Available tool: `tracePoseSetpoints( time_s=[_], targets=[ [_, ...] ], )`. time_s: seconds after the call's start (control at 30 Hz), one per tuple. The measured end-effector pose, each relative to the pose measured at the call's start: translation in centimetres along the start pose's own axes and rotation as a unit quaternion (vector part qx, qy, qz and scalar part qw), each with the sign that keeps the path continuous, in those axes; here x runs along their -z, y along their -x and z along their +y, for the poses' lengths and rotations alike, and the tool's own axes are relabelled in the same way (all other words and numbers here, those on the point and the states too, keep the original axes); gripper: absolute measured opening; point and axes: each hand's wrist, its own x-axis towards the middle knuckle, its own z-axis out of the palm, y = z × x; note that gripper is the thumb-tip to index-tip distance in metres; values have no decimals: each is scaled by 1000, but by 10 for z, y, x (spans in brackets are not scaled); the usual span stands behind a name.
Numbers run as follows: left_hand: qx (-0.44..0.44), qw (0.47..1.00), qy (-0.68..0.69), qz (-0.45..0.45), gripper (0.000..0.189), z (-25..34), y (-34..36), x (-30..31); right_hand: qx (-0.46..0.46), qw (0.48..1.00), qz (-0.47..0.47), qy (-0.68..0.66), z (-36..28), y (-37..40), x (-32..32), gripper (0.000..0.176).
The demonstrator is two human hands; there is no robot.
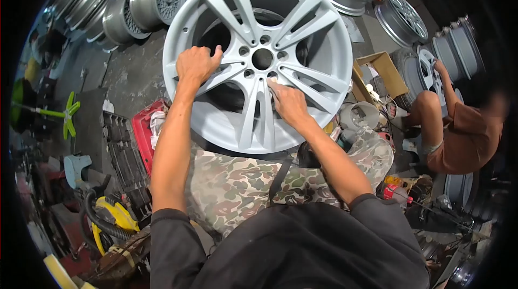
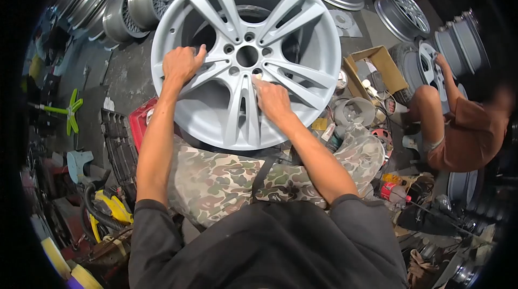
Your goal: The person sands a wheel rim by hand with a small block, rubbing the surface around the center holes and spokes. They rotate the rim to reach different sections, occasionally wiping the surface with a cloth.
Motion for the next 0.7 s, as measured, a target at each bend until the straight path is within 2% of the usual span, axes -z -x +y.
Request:
tracePoseSetpoints(
  time_s=[0.07,0.1,0.2,0.27,0.37,0.47,0.53,0.6,0.7],
  targets=[
    [10,1000,6,-1,61,1,-1,1,34,996,-61,47,7,19,14,62],
    [11,1000,3,-2,61,3,-2,3,60,995,-51,56,7,24,20,70],
    [12,1000,1,-27,62,5,0,3,75,988,-58,124,8,6,18,65],
    [-4,1000,15,0,62,1,0,1,98,984,-37,146,12,-8,14,62],
    [9,1000,21,-9,61,3,0,6,189,945,-60,260,41,-2,39,60],
    [11,1000,17,-8,58,1,0,4,225,932,-99,267,52,5,68,52],
    [9,1000,23,-15,58,4,-1,5,225,931,-86,276,46,-6,54,53],
    [9,1000,12,-5,58,1,1,6,207,909,-86,351,29,-27,26,56],
    [-12,1000,28,9,58,-2,2,0,220,922,-94,305,43,-13,51,58]
  ],
)
